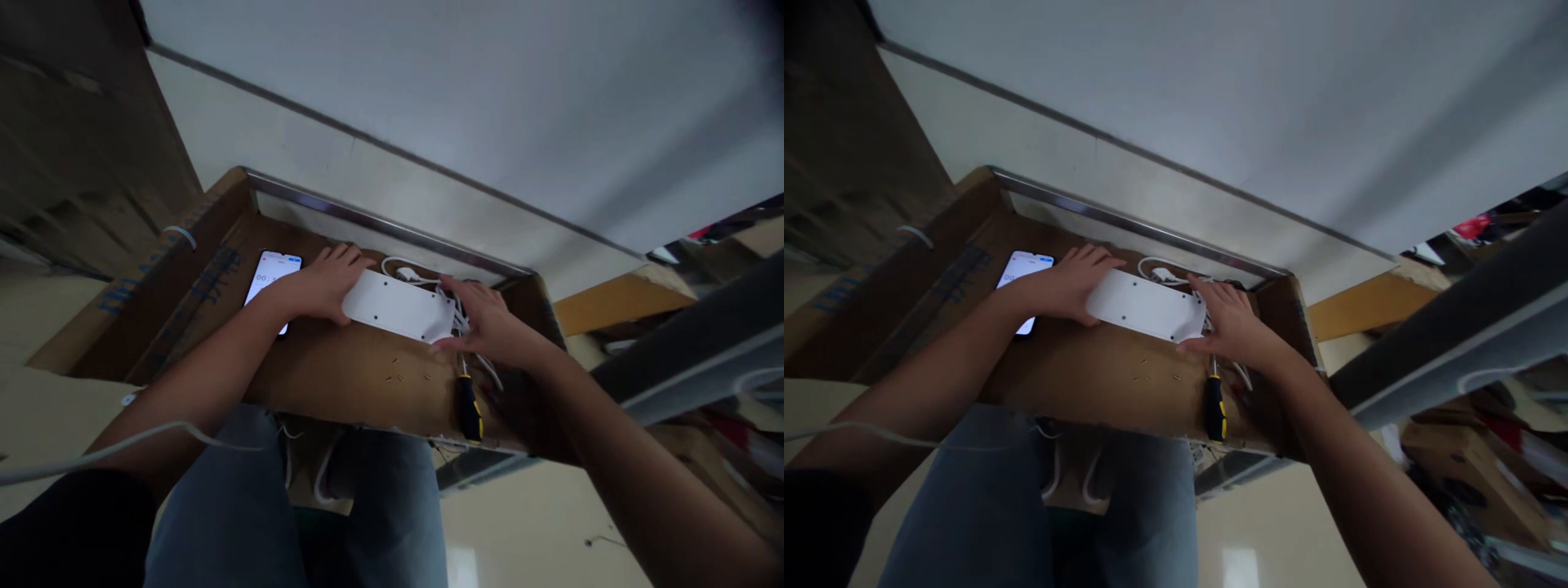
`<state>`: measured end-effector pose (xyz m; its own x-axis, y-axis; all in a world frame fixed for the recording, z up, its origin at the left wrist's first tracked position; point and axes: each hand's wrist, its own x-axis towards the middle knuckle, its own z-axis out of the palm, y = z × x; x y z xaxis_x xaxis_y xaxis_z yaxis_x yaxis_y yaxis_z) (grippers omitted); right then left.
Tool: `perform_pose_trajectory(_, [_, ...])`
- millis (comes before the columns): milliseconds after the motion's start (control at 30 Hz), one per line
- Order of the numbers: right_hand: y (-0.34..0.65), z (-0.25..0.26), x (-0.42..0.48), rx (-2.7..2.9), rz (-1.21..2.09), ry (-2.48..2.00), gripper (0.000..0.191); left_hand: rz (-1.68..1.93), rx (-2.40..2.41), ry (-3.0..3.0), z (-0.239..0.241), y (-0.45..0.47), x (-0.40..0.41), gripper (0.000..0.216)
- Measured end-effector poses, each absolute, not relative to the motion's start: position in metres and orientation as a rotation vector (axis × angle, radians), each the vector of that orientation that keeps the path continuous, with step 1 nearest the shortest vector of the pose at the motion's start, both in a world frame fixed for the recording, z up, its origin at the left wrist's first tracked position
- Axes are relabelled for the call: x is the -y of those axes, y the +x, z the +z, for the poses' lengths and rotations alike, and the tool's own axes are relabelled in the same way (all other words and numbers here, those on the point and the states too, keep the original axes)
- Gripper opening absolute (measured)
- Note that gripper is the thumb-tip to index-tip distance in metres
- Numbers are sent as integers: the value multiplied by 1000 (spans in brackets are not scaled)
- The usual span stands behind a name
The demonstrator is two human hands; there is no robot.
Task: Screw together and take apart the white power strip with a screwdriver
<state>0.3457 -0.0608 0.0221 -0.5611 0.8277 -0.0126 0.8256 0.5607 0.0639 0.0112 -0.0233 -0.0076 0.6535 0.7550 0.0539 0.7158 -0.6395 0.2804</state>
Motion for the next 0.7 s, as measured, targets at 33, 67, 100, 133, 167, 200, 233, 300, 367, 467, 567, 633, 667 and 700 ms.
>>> perform_pose_trajectory(33, [343,18,52,-2733,24,1416,116,241,-1195,2643,-8,11,23,104])
perform_pose_trajectory(67, [341,14,46,-2729,-25,1381,117,235,-1195,2645,-8,11,22,102])
perform_pose_trajectory(100, [340,10,41,-2726,-65,1353,115,223,-1190,2642,-8,10,22,99])
perform_pose_trajectory(133, [338,6,39,-2726,-99,1331,112,211,-1183,2634,-9,10,22,96])
perform_pose_trajectory(167, [338,4,37,-2730,-128,1313,109,202,-1174,2623,-9,9,22,94])
perform_pose_trajectory(200, [337,2,36,-2738,-153,1300,107,196,-1168,2609,-9,9,22,92])
perform_pose_trajectory(233, [337,1,35,-2750,-174,1290,106,194,-1164,2594,-9,8,21,92])
perform_pose_trajectory(300, [337,0,33,-2785,-203,1275,105,217,-1157,2567,-10,7,20,93])
perform_pose_trajectory(367, [338,0,32,-2826,-218,1267,106,285,-1130,2518,-11,6,18,92])
perform_pose_trajectory(467, [339,-2,31,-2889,-226,1285,104,426,-1124,2379,-8,4,15,72])
perform_pose_trajectory(567, [340,-5,34,-2941,-244,1323,106,449,-1187,2255,1,2,14,57])
perform_pose_trajectory(633, [339,-5,38,-2955,-244,1365,106,448,-1190,2217,7,1,15,55])
perform_pose_trajectory(667, [337,-4,40,-2956,-229,1395,103,458,-1174,2212,10,1,16,54])
perform_pose_trajectory(700, [336,-2,42,-2956,-210,1425,98,477,-1149,2217,12,1,17,53])
